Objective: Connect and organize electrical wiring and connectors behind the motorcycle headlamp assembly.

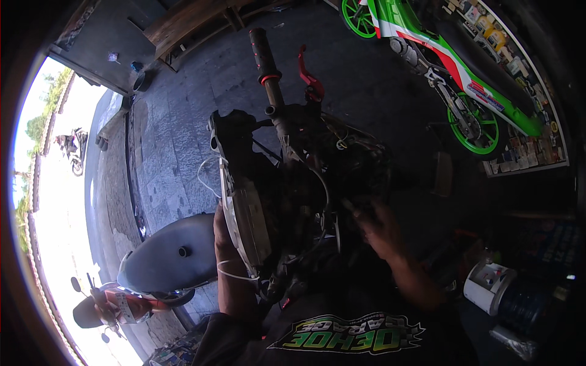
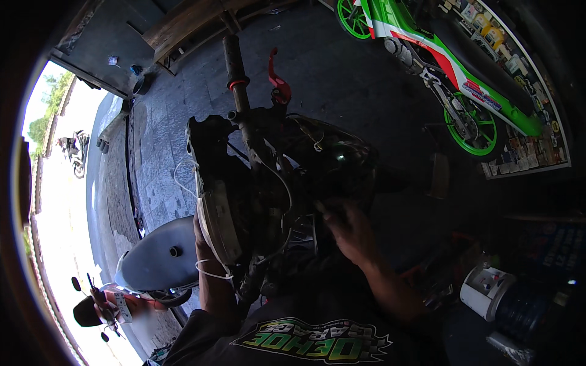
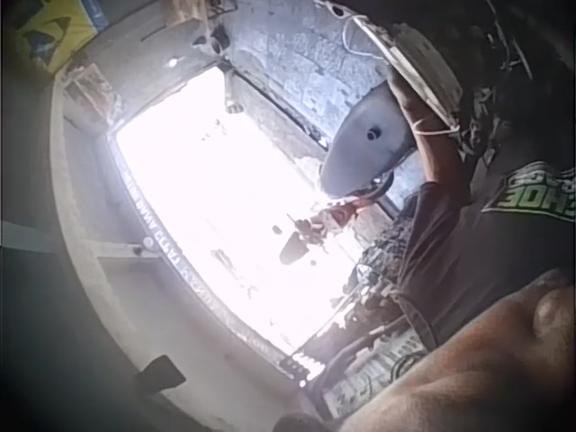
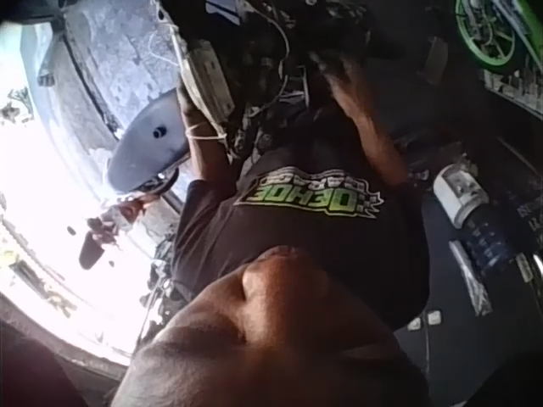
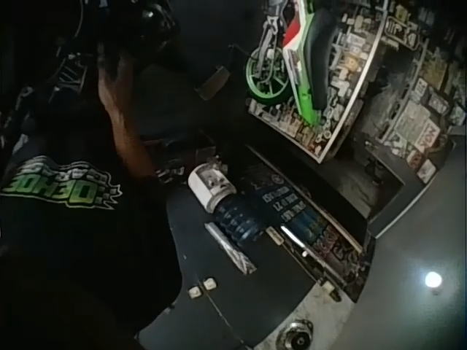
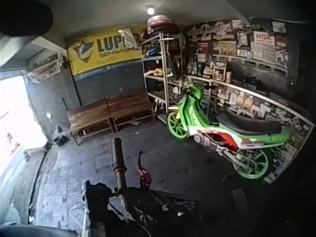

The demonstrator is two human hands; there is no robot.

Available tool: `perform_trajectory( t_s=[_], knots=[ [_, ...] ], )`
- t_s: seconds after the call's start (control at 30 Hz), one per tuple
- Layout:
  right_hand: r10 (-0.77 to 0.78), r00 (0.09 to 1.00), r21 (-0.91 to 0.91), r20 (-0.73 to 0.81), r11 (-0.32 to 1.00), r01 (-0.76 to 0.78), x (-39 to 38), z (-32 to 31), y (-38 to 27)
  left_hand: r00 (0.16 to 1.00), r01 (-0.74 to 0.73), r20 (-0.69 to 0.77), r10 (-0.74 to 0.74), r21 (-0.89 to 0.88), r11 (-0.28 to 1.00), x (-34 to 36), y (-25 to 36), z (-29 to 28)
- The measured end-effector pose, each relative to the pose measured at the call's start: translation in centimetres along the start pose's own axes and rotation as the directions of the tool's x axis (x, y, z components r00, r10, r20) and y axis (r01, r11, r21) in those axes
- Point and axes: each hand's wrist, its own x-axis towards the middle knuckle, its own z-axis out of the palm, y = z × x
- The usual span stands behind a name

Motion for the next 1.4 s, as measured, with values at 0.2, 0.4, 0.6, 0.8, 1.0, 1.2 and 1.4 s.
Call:
perform_trajectory(
  t_s=[0.2,0.4,0.6,0.8,1.0,1.2,1.4],
  knots=[
    [-0.175,0.984,-0.420,0.040,0.890,0.175,0.4,-1.5,-1.8,0.977,-0.195,0.133,0.168,0.228,0.954,0.9,1.0,0.3],
    [-0.518,0.854,-0.604,-0.040,0.694,0.393,-0.5,0.3,-3.6,0.981,-0.179,0.113,0.159,0.197,0.964,0.0,0.7,-0.4],
    [-0.407,0.912,-0.276,0.053,0.871,0.406,-0.8,3.8,-10.0,0.959,-0.224,0.211,0.190,0.154,0.962,-0.7,0.9,3.1],
    [-0.484,0.737,-0.655,0.473,0.367,0.661,3.4,7.2,-13.2,0.959,-0.236,0.217,0.183,0.253,0.938,-0.6,2.0,5.2],
    [-0.360,0.708,-0.687,0.608,0.209,0.696,5.2,7.2,-13.4,0.965,-0.231,0.189,0.184,0.273,0.934,0.4,1.9,4.9],
    [-0.356,0.788,-0.753,0.503,0.266,0.601,4.2,7.1,-13.2,0.982,-0.164,0.154,0.112,0.391,0.906,0.6,2.4,5.2],
    [-0.546,0.747,-0.406,0.380,0.627,0.665,1.0,7.0,-15.8,0.973,-0.194,0.193,0.128,0.372,0.908,0.9,1.9,4.9]
  ],
)
